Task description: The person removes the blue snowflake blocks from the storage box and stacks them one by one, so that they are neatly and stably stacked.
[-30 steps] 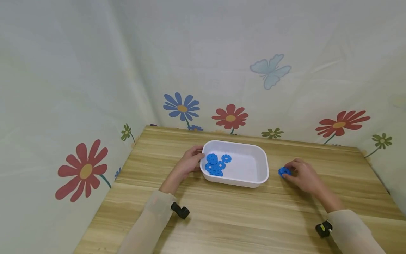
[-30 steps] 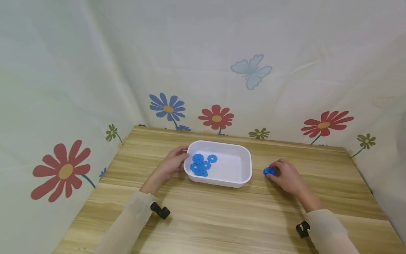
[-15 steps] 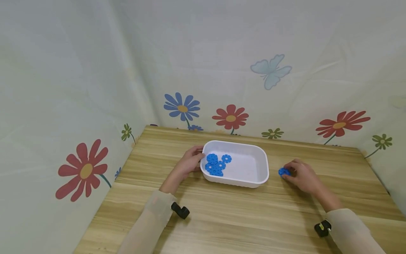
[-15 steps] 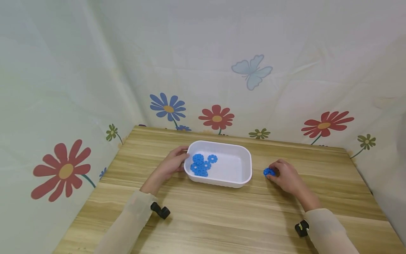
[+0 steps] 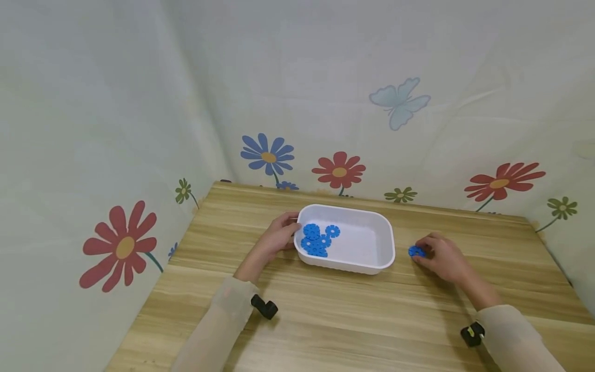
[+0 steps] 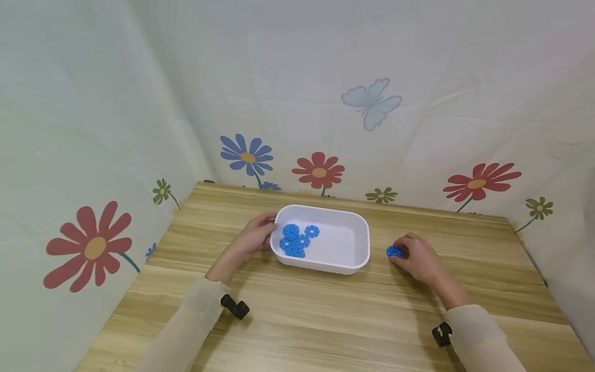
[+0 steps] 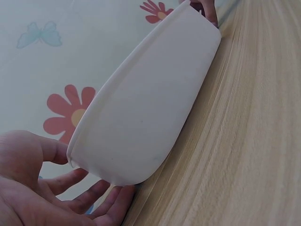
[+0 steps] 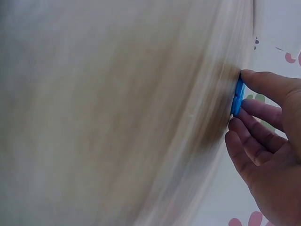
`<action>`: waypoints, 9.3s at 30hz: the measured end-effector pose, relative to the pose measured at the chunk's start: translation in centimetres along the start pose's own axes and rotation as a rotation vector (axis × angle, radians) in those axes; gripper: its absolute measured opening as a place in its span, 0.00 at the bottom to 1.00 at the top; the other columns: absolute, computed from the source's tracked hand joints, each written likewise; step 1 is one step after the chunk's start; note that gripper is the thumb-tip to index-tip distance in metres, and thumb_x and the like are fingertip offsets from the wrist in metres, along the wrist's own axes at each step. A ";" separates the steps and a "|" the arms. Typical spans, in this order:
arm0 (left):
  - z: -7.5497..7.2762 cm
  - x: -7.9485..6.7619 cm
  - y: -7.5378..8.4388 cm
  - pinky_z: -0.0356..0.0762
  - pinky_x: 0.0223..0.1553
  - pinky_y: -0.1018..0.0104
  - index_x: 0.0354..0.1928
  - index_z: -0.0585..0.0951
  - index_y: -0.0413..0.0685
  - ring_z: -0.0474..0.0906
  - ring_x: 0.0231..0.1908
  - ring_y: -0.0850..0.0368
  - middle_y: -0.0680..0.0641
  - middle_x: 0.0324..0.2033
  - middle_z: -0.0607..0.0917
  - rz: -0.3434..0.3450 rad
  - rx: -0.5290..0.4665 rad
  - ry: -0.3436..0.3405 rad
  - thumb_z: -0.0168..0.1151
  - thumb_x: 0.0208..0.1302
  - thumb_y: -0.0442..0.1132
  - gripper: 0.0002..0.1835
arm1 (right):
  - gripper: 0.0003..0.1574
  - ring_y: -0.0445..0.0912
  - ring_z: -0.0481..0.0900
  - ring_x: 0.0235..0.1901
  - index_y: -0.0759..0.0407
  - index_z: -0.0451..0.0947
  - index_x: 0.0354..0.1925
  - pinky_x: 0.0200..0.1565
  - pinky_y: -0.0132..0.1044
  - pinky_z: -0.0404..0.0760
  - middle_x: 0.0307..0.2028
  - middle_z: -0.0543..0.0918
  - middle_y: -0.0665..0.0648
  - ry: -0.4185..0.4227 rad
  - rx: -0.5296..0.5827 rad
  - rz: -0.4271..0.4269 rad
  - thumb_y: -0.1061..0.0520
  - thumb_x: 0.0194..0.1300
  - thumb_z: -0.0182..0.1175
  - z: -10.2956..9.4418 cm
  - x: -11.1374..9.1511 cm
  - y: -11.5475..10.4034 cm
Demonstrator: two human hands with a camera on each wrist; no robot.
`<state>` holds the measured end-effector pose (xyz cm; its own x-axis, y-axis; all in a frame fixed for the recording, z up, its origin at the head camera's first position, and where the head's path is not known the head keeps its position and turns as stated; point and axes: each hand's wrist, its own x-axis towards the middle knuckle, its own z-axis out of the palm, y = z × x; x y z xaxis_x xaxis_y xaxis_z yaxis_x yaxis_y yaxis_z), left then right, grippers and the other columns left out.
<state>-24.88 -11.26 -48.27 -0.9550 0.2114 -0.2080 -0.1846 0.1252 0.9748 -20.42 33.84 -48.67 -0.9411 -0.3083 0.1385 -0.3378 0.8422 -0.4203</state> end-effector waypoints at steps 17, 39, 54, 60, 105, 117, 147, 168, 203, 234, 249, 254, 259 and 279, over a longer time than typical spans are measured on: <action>-0.1 0.4 -0.4 0.88 0.53 0.51 0.75 0.72 0.48 0.79 0.62 0.43 0.38 0.71 0.75 -0.006 0.001 0.001 0.53 0.83 0.40 0.24 | 0.22 0.57 0.84 0.42 0.69 0.86 0.48 0.47 0.59 0.86 0.42 0.83 0.61 -0.034 -0.014 -0.006 0.55 0.62 0.78 -0.4 -0.1 -0.4; 0.1 0.1 -0.2 0.88 0.53 0.52 0.75 0.72 0.48 0.80 0.62 0.43 0.39 0.70 0.76 -0.026 -0.004 0.012 0.54 0.82 0.40 0.24 | 0.22 0.55 0.83 0.41 0.69 0.85 0.48 0.46 0.57 0.85 0.42 0.83 0.61 -0.038 -0.015 -0.001 0.56 0.62 0.78 -0.4 -0.1 -0.3; -0.1 0.0 0.2 0.88 0.53 0.52 0.75 0.72 0.49 0.80 0.62 0.44 0.39 0.70 0.75 -0.027 -0.004 0.014 0.55 0.82 0.41 0.24 | 0.28 0.66 0.80 0.54 0.74 0.78 0.61 0.55 0.66 0.82 0.54 0.83 0.72 0.039 0.106 0.017 0.56 0.73 0.69 -3.8 0.1 -3.3; -0.1 0.0 0.2 0.88 0.52 0.53 0.75 0.72 0.49 0.80 0.61 0.45 0.39 0.70 0.76 -0.030 -0.003 0.018 0.54 0.82 0.41 0.24 | 0.25 0.62 0.82 0.50 0.70 0.81 0.57 0.51 0.62 0.86 0.50 0.85 0.67 0.120 0.071 -0.058 0.55 0.70 0.72 -3.8 1.2 -7.1; 0.1 -0.3 0.4 0.87 0.54 0.51 0.75 0.72 0.47 0.78 0.64 0.42 0.38 0.69 0.76 -0.020 -0.016 0.016 0.53 0.82 0.39 0.23 | 0.28 0.61 0.77 0.63 0.66 0.82 0.62 0.69 0.58 0.75 0.61 0.81 0.66 -0.077 0.091 -0.097 0.56 0.68 0.73 7.9 11.0 -15.6; 0.2 -0.4 0.6 0.88 0.53 0.51 0.76 0.71 0.45 0.79 0.63 0.42 0.37 0.70 0.76 -0.022 -0.025 0.000 0.53 0.82 0.39 0.24 | 0.25 0.60 0.76 0.62 0.69 0.83 0.60 0.69 0.57 0.74 0.59 0.81 0.66 -0.085 0.059 -0.110 0.60 0.67 0.72 8.4 11.1 -15.4; 0.0 -0.4 0.4 0.87 0.54 0.50 0.76 0.71 0.45 0.79 0.63 0.43 0.37 0.70 0.75 -0.027 -0.009 0.006 0.53 0.82 0.39 0.24 | 0.21 0.55 0.76 0.52 0.67 0.84 0.51 0.64 0.53 0.79 0.51 0.79 0.61 -0.065 0.065 0.011 0.55 0.64 0.75 8.5 10.7 -15.6; 0.0 -0.6 0.5 0.86 0.56 0.48 0.75 0.71 0.45 0.79 0.63 0.42 0.38 0.69 0.76 -0.018 0.005 0.003 0.54 0.82 0.40 0.24 | 0.23 0.56 0.77 0.52 0.68 0.81 0.56 0.65 0.55 0.78 0.52 0.79 0.63 -0.186 0.092 0.056 0.59 0.67 0.73 7.2 10.9 -15.4; 0.0 -0.2 0.1 0.87 0.55 0.49 0.75 0.71 0.45 0.79 0.63 0.43 0.38 0.70 0.76 -0.017 -0.008 0.016 0.54 0.82 0.41 0.25 | 0.24 0.50 0.79 0.42 0.66 0.84 0.52 0.53 0.50 0.85 0.43 0.85 0.58 -0.154 0.035 -0.084 0.55 0.63 0.76 6.7 10.3 -14.6; -0.1 0.3 -0.1 0.87 0.54 0.51 0.74 0.73 0.47 0.80 0.60 0.45 0.39 0.69 0.77 -0.028 -0.021 0.014 0.54 0.82 0.41 0.23 | 0.18 0.51 0.80 0.40 0.63 0.82 0.48 0.47 0.45 0.87 0.39 0.83 0.55 -0.110 0.027 -0.103 0.57 0.65 0.76 2.6 8.8 -13.0; -0.1 0.2 0.3 0.86 0.56 0.50 0.75 0.72 0.46 0.80 0.62 0.44 0.39 0.69 0.76 -0.040 -0.001 0.012 0.53 0.82 0.42 0.24 | 0.17 0.56 0.80 0.37 0.69 0.81 0.46 0.41 0.44 0.85 0.37 0.82 0.59 -0.024 0.021 -0.145 0.61 0.63 0.75 -0.6 7.8 -11.1; -0.2 0.2 0.3 0.86 0.56 0.51 0.76 0.71 0.46 0.79 0.62 0.44 0.39 0.70 0.75 -0.039 -0.005 0.008 0.53 0.83 0.42 0.24 | 0.17 0.54 0.81 0.37 0.69 0.81 0.46 0.42 0.47 0.87 0.37 0.83 0.59 0.005 0.008 -0.156 0.62 0.63 0.75 -1.6 7.1 -10.5; -0.3 0.3 0.2 0.87 0.54 0.52 0.75 0.71 0.46 0.79 0.61 0.44 0.39 0.70 0.75 -0.037 -0.009 0.012 0.53 0.82 0.42 0.24 | 0.18 0.56 0.83 0.40 0.71 0.81 0.48 0.45 0.52 0.89 0.40 0.85 0.63 0.011 0.019 -0.124 0.62 0.64 0.74 -2.8 6.4 -9.7; -0.3 0.4 0.1 0.87 0.54 0.54 0.75 0.72 0.48 0.80 0.61 0.46 0.40 0.70 0.75 -0.054 -0.016 0.015 0.54 0.82 0.42 0.24 | 0.20 0.58 0.84 0.40 0.72 0.80 0.49 0.45 0.57 0.89 0.41 0.85 0.66 0.010 0.007 -0.006 0.60 0.65 0.74 -3.7 2.2 -4.2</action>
<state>-25.37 -11.44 -48.21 -0.9469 0.1907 -0.2589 -0.2393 0.1202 0.9635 -21.08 31.24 -43.30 -0.9391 -0.3090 0.1500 -0.3435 0.8371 -0.4258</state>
